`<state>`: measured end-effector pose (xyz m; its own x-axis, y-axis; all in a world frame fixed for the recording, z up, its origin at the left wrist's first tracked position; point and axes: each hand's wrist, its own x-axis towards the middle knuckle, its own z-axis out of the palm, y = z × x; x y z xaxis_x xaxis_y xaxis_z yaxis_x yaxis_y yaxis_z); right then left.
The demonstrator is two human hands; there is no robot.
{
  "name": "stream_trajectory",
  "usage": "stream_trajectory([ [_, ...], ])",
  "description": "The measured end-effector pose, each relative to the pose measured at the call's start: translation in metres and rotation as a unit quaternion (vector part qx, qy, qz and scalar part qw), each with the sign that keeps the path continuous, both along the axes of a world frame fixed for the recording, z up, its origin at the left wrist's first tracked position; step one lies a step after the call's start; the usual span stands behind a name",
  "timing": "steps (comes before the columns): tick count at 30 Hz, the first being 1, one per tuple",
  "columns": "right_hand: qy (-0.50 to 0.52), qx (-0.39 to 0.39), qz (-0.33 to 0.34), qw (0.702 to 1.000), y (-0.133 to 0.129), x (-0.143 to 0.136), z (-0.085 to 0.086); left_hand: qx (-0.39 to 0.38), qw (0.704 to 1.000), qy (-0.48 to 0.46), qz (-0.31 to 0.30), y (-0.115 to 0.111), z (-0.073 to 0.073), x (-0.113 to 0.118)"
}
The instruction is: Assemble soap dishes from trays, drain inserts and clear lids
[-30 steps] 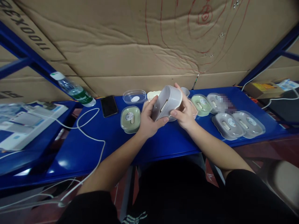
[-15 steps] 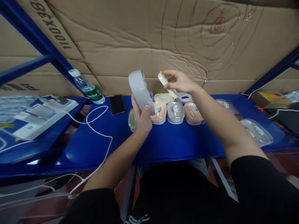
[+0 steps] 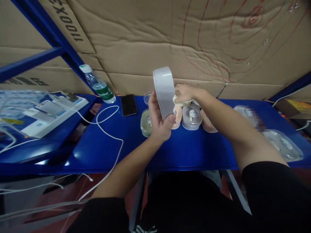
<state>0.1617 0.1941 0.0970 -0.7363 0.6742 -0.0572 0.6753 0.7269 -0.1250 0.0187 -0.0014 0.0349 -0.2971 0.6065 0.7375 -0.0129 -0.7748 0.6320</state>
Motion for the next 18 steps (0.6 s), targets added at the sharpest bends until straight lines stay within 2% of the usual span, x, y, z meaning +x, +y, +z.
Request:
stream_trajectory([
  [7, -0.013, 0.044, 0.018, 0.999, -0.011, 0.005, 0.009, 0.013, 0.999, -0.033, -0.022, -0.001, -0.004, 0.001],
  [15, 0.029, 0.077, 0.058, 0.995, -0.007, 0.038, 0.006, 0.03, 0.999, -0.001, -0.014, -0.001, 0.0, -0.002],
  [18, 0.027, 0.063, 0.044, 0.997, -0.006, 0.051, 0.004, 0.027, 0.999, 0.018, -0.006, -0.001, 0.0, -0.003],
])
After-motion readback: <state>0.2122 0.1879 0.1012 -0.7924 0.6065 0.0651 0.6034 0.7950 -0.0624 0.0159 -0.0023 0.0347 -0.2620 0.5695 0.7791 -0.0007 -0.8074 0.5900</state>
